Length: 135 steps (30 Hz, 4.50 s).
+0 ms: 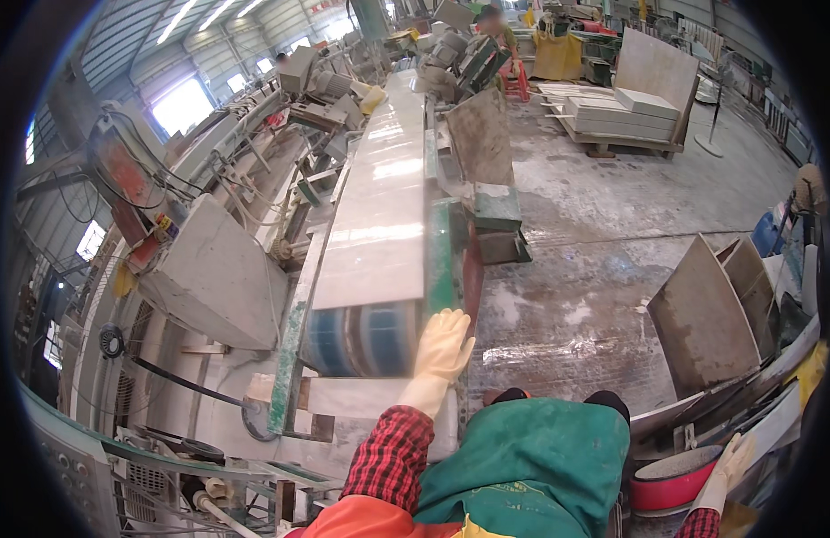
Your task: The person repeatedly picks up rectangular slabs from a conveyor belt, rubs their edges against a sanding machine, and places them into a nearby bin. The task is performed continuously with multiple slabs throughout the clip.
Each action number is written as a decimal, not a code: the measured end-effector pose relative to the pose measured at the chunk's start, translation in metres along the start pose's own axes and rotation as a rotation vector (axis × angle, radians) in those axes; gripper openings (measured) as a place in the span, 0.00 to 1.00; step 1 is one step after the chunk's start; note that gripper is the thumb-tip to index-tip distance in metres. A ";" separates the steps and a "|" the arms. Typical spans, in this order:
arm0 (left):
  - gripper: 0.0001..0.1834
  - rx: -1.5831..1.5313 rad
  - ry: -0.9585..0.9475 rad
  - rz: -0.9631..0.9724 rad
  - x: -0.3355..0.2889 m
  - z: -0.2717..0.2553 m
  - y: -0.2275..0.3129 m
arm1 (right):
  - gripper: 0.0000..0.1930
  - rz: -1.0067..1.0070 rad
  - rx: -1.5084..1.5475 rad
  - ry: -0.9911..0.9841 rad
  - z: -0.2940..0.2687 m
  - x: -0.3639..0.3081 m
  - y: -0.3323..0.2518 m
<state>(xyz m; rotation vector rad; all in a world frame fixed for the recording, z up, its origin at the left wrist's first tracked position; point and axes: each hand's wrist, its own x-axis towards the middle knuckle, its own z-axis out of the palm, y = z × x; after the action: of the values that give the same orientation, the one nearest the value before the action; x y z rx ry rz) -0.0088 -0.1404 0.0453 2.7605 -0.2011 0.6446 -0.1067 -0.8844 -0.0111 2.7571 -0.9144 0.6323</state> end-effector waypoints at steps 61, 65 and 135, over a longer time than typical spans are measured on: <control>0.25 -1.939 0.276 -0.736 0.014 -0.048 0.035 | 0.35 -1.722 0.818 -0.226 -0.286 -0.083 -0.524; 0.19 -2.002 0.801 -1.035 -0.015 -0.058 -0.009 | 0.29 -1.999 0.778 -0.042 -0.289 -0.120 -0.586; 0.13 -1.344 0.486 -1.643 -0.054 -0.040 -0.233 | 0.24 -0.260 0.110 0.000 -0.067 -0.084 -0.064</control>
<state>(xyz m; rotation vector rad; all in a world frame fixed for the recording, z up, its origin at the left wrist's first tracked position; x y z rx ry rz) -0.0268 0.0961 -0.0044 0.7975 1.1252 0.3399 -0.1518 -0.7696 0.0101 2.9034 -0.5205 0.6520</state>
